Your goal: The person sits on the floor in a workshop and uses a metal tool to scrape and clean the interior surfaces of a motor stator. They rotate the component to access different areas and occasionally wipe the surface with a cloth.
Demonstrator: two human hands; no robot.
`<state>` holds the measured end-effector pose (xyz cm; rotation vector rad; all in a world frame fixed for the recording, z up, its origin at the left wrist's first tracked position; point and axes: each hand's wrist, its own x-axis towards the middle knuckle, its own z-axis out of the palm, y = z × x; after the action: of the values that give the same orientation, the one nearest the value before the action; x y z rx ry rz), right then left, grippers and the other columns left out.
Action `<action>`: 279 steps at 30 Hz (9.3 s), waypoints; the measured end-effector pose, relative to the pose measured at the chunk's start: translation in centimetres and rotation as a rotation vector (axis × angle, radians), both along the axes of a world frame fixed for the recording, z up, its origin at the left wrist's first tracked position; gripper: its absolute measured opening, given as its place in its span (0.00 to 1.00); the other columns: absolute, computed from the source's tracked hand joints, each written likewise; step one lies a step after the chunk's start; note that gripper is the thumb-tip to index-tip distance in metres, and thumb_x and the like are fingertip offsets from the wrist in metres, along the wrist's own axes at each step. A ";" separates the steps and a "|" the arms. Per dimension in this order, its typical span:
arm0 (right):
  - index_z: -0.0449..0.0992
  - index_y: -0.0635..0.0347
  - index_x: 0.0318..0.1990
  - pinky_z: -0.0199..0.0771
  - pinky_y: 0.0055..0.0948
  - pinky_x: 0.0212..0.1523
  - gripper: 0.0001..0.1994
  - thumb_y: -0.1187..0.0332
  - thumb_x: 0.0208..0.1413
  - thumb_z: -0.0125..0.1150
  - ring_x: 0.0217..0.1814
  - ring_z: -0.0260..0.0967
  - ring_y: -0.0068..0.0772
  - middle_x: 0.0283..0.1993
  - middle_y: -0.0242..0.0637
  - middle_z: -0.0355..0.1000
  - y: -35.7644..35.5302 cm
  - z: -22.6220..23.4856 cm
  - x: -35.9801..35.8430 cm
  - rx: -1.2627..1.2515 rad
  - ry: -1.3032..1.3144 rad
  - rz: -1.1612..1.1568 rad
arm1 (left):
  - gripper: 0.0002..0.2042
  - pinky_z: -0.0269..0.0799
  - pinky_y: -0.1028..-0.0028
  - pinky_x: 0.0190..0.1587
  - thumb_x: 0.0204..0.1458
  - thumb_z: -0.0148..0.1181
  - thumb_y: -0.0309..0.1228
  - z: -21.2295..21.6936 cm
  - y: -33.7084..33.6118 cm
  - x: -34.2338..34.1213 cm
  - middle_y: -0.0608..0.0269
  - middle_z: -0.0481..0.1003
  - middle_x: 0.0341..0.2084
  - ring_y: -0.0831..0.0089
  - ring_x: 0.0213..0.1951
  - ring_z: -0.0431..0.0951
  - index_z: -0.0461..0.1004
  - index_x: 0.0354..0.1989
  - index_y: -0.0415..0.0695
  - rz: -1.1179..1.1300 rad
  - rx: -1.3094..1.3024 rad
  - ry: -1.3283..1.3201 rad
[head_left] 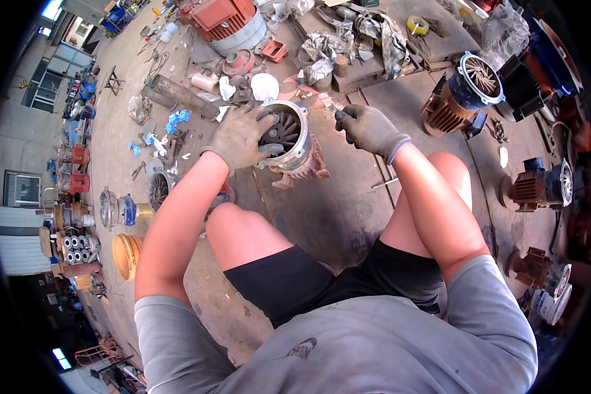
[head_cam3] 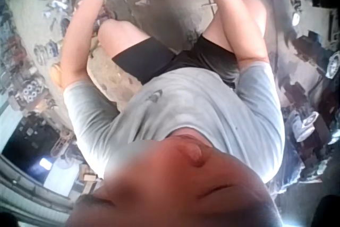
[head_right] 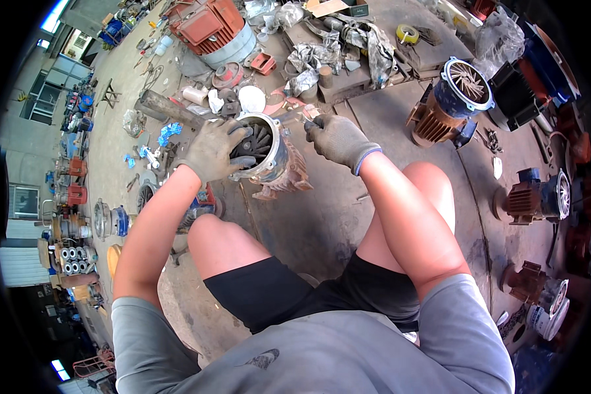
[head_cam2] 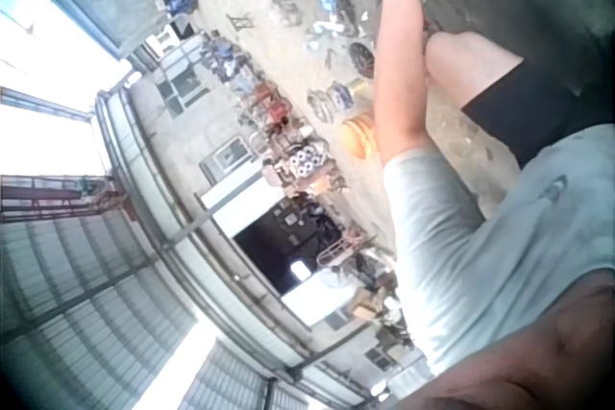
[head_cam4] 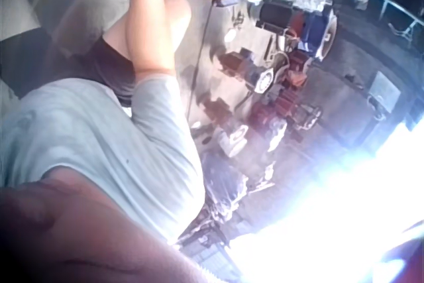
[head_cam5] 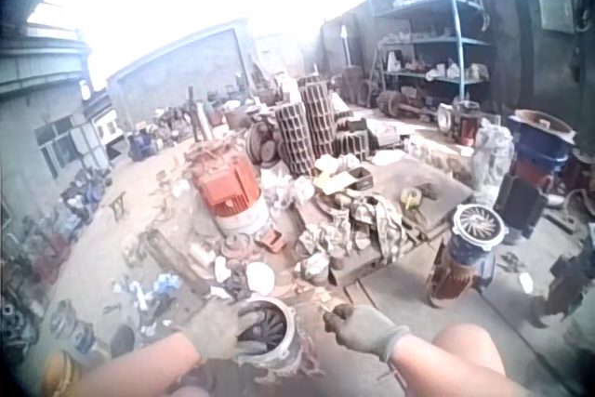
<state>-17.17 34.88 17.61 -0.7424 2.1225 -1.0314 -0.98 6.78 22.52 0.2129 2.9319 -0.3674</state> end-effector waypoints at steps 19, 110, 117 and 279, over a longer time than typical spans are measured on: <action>0.85 0.65 0.44 0.82 0.40 0.44 0.21 0.55 0.74 0.52 0.37 0.84 0.41 0.35 0.48 0.84 -0.1 -1.2 0.3 0.045 0.144 0.091 | 0.40 0.39 0.47 0.86 0.71 0.54 0.53 -5.9 0.1 -2.1 0.46 0.47 0.87 0.45 0.86 0.45 0.55 0.85 0.44 -0.094 0.110 0.061; 0.86 0.64 0.47 0.87 0.38 0.39 0.14 0.63 0.72 0.58 0.37 0.86 0.37 0.40 0.44 0.86 -0.9 -9.2 1.5 0.331 -0.235 0.090 | 0.58 0.78 0.57 0.68 0.52 0.68 0.72 -1.1 13.2 1.8 0.29 0.68 0.72 0.42 0.66 0.80 0.61 0.79 0.34 1.196 0.473 0.064; 0.81 0.56 0.58 0.86 0.36 0.39 0.17 0.55 0.76 0.56 0.36 0.83 0.34 0.42 0.40 0.84 -2.0 -9.0 8.1 0.137 -0.682 0.048 | 0.63 0.67 0.50 0.76 0.47 0.74 0.70 1.4 4.6 6.0 0.33 0.64 0.75 0.38 0.77 0.65 0.53 0.83 0.38 0.567 0.344 0.066; 0.80 0.60 0.65 0.82 0.48 0.62 0.31 0.59 0.53 0.75 0.61 0.84 0.53 0.56 0.51 0.85 -36.1 -23.8 38.3 0.578 0.043 1.463 | 0.19 0.86 0.51 0.52 0.69 0.54 0.34 -44.7 -14.5 44.3 0.44 0.82 0.59 0.50 0.54 0.88 0.78 0.65 0.43 0.835 0.501 -0.710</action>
<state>21.16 -1.26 -6.16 -1.5547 1.1710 0.3647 43.32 -7.68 -22.14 -0.6613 2.0904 0.4716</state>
